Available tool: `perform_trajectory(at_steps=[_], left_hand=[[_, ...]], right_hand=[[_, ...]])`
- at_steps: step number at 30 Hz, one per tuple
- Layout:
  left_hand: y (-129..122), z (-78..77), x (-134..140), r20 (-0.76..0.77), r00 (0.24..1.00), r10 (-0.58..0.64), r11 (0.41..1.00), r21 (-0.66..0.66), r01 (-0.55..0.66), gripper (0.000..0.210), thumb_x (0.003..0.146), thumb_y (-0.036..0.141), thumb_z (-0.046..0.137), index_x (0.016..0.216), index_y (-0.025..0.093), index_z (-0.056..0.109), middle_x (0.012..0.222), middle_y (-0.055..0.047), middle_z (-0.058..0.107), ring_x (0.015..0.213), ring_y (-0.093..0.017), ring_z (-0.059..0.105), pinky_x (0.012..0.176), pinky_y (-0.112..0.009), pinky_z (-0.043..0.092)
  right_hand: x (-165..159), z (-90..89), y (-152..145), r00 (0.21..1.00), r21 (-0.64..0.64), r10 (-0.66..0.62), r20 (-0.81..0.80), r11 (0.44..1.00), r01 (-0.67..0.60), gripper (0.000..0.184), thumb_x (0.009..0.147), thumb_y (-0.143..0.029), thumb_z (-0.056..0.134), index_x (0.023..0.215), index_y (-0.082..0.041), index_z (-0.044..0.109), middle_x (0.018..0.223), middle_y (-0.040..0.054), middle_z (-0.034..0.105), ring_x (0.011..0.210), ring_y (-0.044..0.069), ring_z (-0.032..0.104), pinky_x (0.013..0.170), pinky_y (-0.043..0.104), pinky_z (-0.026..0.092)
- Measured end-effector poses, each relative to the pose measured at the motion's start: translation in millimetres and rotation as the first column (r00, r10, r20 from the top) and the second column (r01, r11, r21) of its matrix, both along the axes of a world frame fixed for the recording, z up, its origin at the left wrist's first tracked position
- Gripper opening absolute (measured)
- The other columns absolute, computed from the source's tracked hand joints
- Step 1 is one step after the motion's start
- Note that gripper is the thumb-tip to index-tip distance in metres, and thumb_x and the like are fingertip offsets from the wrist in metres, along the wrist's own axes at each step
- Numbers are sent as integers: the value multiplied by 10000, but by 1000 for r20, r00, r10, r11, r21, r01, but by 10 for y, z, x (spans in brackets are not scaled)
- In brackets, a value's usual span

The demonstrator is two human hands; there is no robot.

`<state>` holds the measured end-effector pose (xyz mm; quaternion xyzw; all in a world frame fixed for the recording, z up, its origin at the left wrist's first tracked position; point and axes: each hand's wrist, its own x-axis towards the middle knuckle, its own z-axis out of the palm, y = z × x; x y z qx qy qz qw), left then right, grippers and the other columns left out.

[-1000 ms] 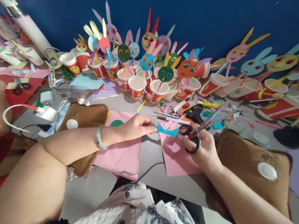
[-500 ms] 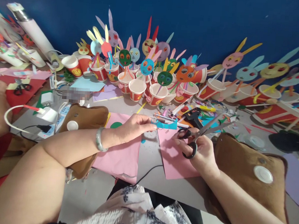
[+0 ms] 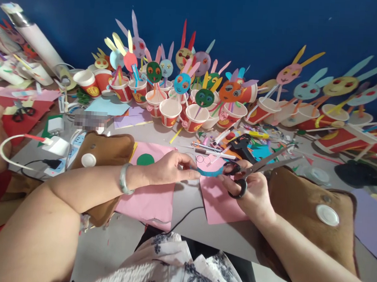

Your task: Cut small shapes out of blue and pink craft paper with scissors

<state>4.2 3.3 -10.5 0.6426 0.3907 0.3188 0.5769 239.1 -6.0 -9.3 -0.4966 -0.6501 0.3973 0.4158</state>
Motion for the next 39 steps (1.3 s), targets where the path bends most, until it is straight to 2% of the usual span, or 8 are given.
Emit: perform_trajectory(at_steps=[4, 8, 14, 20, 29, 32, 35, 39], left_hand=[[-27, 60, -4, 29, 998, -54, 998, 21, 53, 285, 823, 384, 723, 944, 127, 704, 895, -65, 692, 809, -136, 595, 721, -255, 467], [-51, 25, 14, 30, 991, -133, 991, -12, 133, 302, 804, 385, 748, 947, 126, 690, 867, -57, 684, 767, -123, 580, 689, -245, 459], [-121, 18, 49, -15, 968, -250, 962, -114, 247, 235, 785, 301, 749, 894, 112, 662, 752, -25, 638, 651, -97, 522, 592, -224, 408], [-159, 96, 59, -47, 975, -218, 975, -58, 215, 31, 807, 129, 622, 835, 134, 610, 705, 12, 584, 647, -84, 501, 599, -211, 393], [-144, 83, 69, 169, 982, -80, 962, -245, 120, 120, 823, 186, 625, 856, 165, 512, 699, -4, 628, 619, -110, 621, 592, -232, 474], [-125, 50, 65, 127, 991, -50, 973, -217, 77, 126, 817, 189, 628, 837, 166, 506, 670, 10, 595, 604, -107, 599, 568, -228, 456], [-109, 28, 64, 34, 999, -26, 994, -110, 29, 110, 781, 154, 641, 790, 155, 531, 675, 15, 569, 622, -97, 555, 578, -224, 429], [-94, 12, 63, -6, 997, -76, 993, -95, 75, 53, 772, 134, 629, 766, 141, 577, 697, 7, 586, 648, -95, 530, 611, -232, 422]], right_hand=[[-1, -1, -8, 982, -50, 187, 8, 981, -186, 216, 709, -326, 795, 768, -224, 614, 737, 22, 615, 649, 178, 604, 597, 306, 521], [-16, -38, -52, 952, -93, 308, 2, 947, -306, 215, 711, -268, 787, 778, -212, 590, 784, 31, 643, 691, 173, 616, 613, 285, 520], [-56, -98, -112, 924, -132, 381, -24, 915, -381, 242, 710, -215, 791, 778, -208, 559, 777, 20, 639, 681, 154, 610, 579, 250, 499], [-49, -99, -93, 941, -96, 337, 30, 938, -332, 226, 764, -351, 779, 804, -198, 618, 797, 46, 666, 740, 193, 644, 677, 293, 533], [-53, -139, -74, 956, -101, 282, 86, 957, -273, 331, 708, -453, 819, 764, -197, 618, 762, 40, 649, 676, 187, 623, 615, 299, 517], [-29, -139, -54, 969, -95, 228, 92, 971, -219, 274, 753, -428, 780, 789, -206, 624, 753, 46, 658, 696, 205, 634, 629, 319, 533], [-30, -83, -41, 984, -86, 160, 76, 984, -153, 241, 762, -383, 773, 735, -214, 603, 744, 42, 654, 709, 211, 637, 634, 322, 538], [-71, 7, -53, 995, -94, 94, 34, 991, -90, 229, 758, -351, 758, 706, -223, 576, 718, 21, 619, 650, 187, 614, 588, 307, 521]])
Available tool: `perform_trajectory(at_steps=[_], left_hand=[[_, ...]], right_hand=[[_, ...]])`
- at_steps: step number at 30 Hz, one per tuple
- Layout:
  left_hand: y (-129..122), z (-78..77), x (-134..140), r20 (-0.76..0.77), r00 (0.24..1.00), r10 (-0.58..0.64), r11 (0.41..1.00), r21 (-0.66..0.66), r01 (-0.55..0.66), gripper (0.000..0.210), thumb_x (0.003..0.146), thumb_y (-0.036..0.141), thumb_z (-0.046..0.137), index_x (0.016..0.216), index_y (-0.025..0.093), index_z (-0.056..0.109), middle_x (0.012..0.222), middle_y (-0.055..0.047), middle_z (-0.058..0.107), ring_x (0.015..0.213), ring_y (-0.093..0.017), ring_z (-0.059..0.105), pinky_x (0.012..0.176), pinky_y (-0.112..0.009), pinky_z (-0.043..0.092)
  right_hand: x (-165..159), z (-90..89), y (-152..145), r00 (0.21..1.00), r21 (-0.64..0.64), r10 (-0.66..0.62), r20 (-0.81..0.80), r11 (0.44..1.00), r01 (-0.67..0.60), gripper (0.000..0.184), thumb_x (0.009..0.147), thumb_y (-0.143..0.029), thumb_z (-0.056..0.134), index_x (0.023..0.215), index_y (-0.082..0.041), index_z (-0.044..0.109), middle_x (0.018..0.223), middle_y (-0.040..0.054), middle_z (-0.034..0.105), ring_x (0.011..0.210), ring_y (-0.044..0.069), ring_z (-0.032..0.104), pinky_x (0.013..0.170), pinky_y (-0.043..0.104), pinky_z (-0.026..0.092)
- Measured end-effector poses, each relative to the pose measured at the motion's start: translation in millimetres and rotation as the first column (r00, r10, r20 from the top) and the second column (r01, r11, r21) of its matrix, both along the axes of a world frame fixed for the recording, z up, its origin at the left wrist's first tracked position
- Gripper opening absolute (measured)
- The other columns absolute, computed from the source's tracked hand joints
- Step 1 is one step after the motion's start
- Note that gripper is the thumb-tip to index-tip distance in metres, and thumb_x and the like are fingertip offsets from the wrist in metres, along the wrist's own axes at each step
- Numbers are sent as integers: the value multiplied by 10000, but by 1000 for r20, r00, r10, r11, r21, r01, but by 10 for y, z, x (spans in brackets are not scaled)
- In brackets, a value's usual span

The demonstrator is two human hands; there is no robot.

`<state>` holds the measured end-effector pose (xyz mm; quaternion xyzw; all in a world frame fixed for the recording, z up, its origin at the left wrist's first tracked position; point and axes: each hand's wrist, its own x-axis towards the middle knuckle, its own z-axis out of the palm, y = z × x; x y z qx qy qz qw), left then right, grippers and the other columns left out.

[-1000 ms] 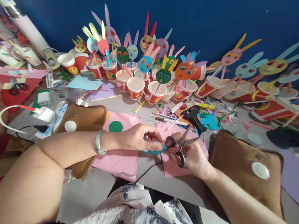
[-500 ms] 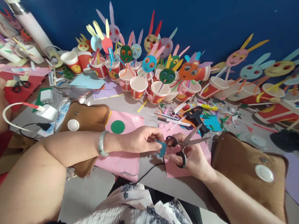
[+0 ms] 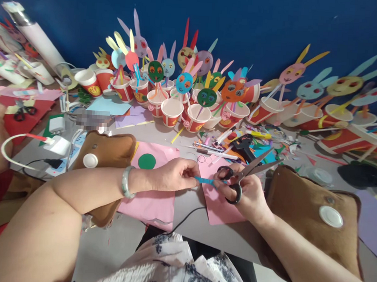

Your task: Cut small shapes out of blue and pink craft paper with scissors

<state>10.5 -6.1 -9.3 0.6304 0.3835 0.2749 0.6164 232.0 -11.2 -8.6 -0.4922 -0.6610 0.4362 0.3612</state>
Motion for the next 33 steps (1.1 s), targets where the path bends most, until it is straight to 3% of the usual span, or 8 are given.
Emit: perform_trajectory(at_steps=[5, 9, 12, 16, 20, 24, 28, 33], left_hand=[[36, 25, -27, 117, 985, 127, 991, -45, -123, 115, 789, 218, 694, 764, 135, 618, 692, 19, 564, 631, -81, 486, 603, -239, 384], [68, 88, -51, 283, 913, 295, 949, -199, -245, 182, 797, 288, 715, 804, 146, 601, 688, 25, 567, 607, -84, 512, 583, -243, 387], [90, 108, -48, 388, 848, 360, 928, -244, -283, 214, 783, 297, 735, 770, 148, 581, 671, 28, 575, 610, -80, 524, 607, -239, 404], [101, 86, -38, 417, 823, 387, 920, -242, -310, 207, 761, 303, 748, 772, 138, 625, 685, 12, 610, 651, -86, 552, 645, -235, 414], [77, 70, -31, 397, 828, 396, 910, -292, -295, 194, 743, 291, 760, 774, 133, 653, 696, 7, 625, 658, -92, 567, 649, -243, 422], [49, 119, -15, 372, 857, 358, 918, -309, -249, 185, 732, 274, 776, 760, 124, 672, 679, 1, 643, 655, -93, 573, 657, -250, 425], [33, 182, -1, 356, 871, 337, 916, -337, -217, 183, 713, 265, 799, 761, 122, 695, 667, -6, 664, 656, -97, 582, 679, -257, 446], [23, 162, 0, 337, 886, 318, 910, -370, -186, 218, 702, 295, 819, 768, 116, 714, 706, -35, 696, 694, -119, 614, 716, -281, 487]], right_hand=[[26, 29, -15, 993, 76, -121, 8, 990, 120, 272, 763, -434, 765, 794, -237, 580, 760, 29, 641, 676, 211, 624, 629, 350, 530], [74, 13, -4, 1000, 116, -15, 10, 993, 14, 342, 758, -521, 759, 856, -242, 587, 810, 50, 667, 730, 232, 631, 693, 374, 522], [71, -6, 15, 986, 99, 79, 148, 991, -94, 338, 768, -517, 738, 816, -231, 565, 743, 36, 643, 683, 211, 597, 639, 345, 490], [29, -53, 32, 916, 143, 106, 387, 974, -173, 334, 729, -463, 749, 701, -225, 516, 639, 1, 580, 615, 172, 512, 595, 312, 427], [-3, -118, 22, 878, 155, 109, 466, 967, -202, 331, 731, -452, 737, 671, -223, 506, 604, -17, 541, 589, 151, 447, 574, 294, 390], [-12, -130, 13, 884, 101, 153, 443, 970, -219, 342, 755, -486, 718, 681, -215, 522, 603, -16, 548, 585, 144, 433, 560, 284, 373], [-32, -76, 13, 917, 39, 191, 350, 975, -218, 469, 729, -622, 717, 652, -212, 503, 551, -26, 510, 536, 126, 392, 506, 273, 335], [-73, -14, -4, 941, -13, 220, 259, 974, -225, 571, 691, -735, 702, 623, -206, 499, 542, -21, 510, 515, 115, 381, 472, 263, 319]])
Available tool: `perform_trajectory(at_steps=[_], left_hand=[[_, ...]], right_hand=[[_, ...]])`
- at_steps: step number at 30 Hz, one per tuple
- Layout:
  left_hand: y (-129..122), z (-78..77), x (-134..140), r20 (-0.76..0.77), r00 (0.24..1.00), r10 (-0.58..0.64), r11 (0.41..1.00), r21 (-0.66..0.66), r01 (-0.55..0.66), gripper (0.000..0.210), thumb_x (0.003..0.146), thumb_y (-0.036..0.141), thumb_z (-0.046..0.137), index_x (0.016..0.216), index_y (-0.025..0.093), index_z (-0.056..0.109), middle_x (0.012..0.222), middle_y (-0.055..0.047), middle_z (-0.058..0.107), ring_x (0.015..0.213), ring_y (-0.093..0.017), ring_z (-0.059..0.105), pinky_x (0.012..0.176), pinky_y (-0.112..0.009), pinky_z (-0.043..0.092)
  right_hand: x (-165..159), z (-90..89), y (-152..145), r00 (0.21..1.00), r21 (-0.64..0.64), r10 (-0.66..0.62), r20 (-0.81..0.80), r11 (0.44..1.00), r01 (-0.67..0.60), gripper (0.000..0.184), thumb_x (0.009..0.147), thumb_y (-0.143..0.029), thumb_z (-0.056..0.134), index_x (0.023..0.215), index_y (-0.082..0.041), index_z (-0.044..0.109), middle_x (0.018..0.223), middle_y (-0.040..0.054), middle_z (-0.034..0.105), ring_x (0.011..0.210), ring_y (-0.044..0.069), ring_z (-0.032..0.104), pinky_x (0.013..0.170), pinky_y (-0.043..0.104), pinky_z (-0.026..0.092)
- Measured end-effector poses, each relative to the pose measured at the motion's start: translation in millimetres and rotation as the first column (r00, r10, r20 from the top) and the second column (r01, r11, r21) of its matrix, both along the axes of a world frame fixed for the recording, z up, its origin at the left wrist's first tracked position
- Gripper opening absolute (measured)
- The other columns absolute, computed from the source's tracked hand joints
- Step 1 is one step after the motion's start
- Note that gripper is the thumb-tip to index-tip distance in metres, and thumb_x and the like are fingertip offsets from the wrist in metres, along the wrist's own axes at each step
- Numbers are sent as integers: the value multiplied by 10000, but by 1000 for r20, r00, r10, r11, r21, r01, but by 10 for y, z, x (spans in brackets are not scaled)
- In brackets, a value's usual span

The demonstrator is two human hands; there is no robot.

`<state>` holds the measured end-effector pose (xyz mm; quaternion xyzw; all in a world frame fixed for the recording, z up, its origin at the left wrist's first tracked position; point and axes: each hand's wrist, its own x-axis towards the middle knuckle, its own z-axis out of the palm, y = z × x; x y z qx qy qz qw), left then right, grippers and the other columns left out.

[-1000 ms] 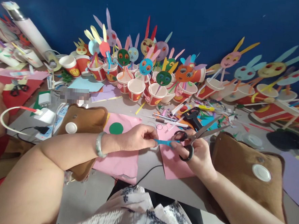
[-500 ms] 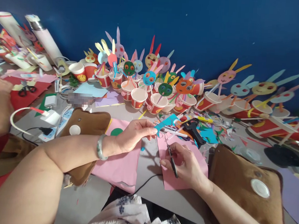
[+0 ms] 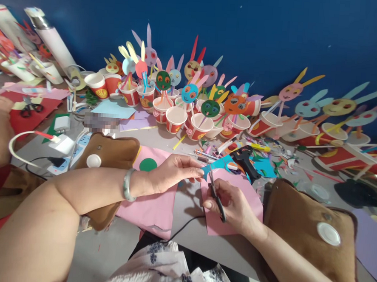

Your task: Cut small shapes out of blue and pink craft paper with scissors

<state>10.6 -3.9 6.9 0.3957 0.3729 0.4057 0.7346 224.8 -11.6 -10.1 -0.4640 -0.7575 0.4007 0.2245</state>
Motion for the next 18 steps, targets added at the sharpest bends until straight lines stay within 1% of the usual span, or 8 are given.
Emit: perform_trajectory(at_steps=[3, 8, 12, 18], left_hand=[[-2, -28, 3, 9, 1000, -8, 1000, -2, 8, 219, 691, 293, 827, 770, 116, 725, 726, -44, 704, 711, -126, 625, 711, -280, 493], [-10, -22, 3, -12, 1000, -24, 1000, 18, 25, 178, 718, 266, 807, 773, 116, 728, 729, -42, 700, 707, -120, 620, 723, -281, 504], [-13, -5, 0, -29, 999, -31, 999, 18, 31, 159, 727, 249, 794, 780, 114, 727, 734, -43, 703, 701, -120, 625, 729, -282, 514], [-13, -4, 5, -29, 999, -33, 999, -4, 33, 119, 736, 217, 778, 784, 118, 734, 742, -45, 705, 702, -121, 630, 717, -278, 515]], right_hand=[[-6, -6, -8, 1000, -11, 0, 2, 1000, 0, 580, 689, -747, 697, 627, -197, 523, 543, -20, 507, 525, 119, 392, 482, 265, 332], [10, -37, -6, 1000, -70, 11, -11, 998, -11, 587, 704, -764, 670, 681, -190, 554, 599, 11, 580, 553, 140, 468, 509, 273, 380], [2, -30, -8, 1000, -88, 3, -24, 996, -5, 600, 686, -776, 676, 680, -191, 544, 584, 2, 559, 546, 135, 451, 509, 273, 367], [-1, -39, -11, 999, -110, 5, -31, 994, -9, 615, 681, -790, 668, 697, -186, 554, 621, 18, 582, 582, 147, 466, 536, 283, 372]])
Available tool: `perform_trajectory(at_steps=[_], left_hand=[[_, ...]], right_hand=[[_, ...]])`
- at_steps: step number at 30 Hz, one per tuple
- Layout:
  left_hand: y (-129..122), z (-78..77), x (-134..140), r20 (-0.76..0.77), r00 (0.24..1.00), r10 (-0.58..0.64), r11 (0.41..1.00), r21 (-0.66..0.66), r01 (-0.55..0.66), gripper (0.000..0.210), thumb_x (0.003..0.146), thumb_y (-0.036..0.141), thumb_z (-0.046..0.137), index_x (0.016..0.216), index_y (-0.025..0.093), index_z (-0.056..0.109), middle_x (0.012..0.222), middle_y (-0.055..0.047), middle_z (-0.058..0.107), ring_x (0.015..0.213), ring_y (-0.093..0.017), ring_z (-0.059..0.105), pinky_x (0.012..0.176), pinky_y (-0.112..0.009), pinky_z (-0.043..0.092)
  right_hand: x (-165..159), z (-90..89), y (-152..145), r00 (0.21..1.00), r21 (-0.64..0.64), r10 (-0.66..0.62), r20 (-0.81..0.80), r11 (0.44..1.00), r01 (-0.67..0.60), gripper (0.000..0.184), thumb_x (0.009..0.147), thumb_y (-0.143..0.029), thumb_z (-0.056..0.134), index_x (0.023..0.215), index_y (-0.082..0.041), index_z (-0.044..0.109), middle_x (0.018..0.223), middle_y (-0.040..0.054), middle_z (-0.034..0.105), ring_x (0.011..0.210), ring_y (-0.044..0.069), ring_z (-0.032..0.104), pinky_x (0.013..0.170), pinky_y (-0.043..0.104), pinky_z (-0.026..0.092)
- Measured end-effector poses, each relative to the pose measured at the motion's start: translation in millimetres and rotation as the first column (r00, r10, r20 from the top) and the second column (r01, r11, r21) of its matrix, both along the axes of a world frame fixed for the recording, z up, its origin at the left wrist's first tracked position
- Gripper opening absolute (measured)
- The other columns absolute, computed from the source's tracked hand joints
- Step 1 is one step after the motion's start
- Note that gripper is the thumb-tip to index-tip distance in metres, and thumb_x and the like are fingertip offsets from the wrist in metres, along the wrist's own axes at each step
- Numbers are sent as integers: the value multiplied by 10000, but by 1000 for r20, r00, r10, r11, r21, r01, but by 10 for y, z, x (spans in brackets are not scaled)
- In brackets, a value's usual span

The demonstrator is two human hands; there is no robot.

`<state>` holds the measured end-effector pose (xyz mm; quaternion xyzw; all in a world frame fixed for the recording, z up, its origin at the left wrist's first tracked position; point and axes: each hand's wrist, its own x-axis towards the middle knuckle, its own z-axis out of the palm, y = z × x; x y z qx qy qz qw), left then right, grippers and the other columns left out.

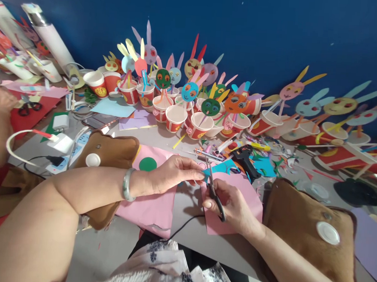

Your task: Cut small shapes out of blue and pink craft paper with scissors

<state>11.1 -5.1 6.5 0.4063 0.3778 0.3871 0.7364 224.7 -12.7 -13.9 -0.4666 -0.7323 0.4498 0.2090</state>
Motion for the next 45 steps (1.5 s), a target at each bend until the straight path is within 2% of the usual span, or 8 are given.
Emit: perform_trajectory(at_steps=[11, 18, 28, 40, 45], left_hand=[[-13, 43, -13, -24, 999, -25, 1000, 1, 25, 110, 770, 209, 745, 778, 100, 726, 749, -56, 703, 709, -117, 628, 745, -283, 515], [-10, 38, -12, -22, 999, -49, 998, 33, 49, 136, 775, 234, 748, 742, 106, 717, 715, -47, 691, 687, -113, 613, 743, -285, 509], [-7, 28, -17, -41, 999, -3, 1000, 30, 4, 109, 764, 205, 746, 729, 115, 695, 704, -33, 685, 665, -110, 620, 726, -282, 511], [-7, 27, -2, -10, 1000, 6, 1000, -3, -6, 112, 733, 212, 771, 739, 116, 714, 698, -31, 683, 660, -102, 601, 666, -258, 492], [-19, 31, -9, -9, 1000, -11, 1000, 8, 11, 115, 750, 223, 766, 780, 119, 727, 729, -38, 692, 690, -107, 609, 698, -269, 494]], right_hand=[[36, -63, -4, 1000, -58, -1, -17, 998, 0, 674, 650, -840, 641, 727, -176, 554, 661, 44, 617, 605, 165, 512, 557, 299, 405], [45, -78, 5, 1000, -52, 6, -21, 999, -7, 662, 655, -835, 644, 711, -182, 552, 653, 47, 619, 602, 165, 506, 558, 304, 396], [54, -71, 6, 998, -91, -31, -46, 995, 27, 678, 595, -841, 681, 648, -192, 490, 582, -32, 462, 561, 111, 365, 509, 264, 301], [61, -77, 4, 1000, -100, 1, -9, 995, -2, 687, 601, -858, 654, 663, -195, 486, 601, -10, 513, 574, 126, 406, 527, 273, 313], [58, -78, 7, 1000, -117, -5, -21, 993, 2, 692, 602, -861, 651, 678, -192, 493, 623, -5, 514, 593, 133, 417, 542, 279, 322]])
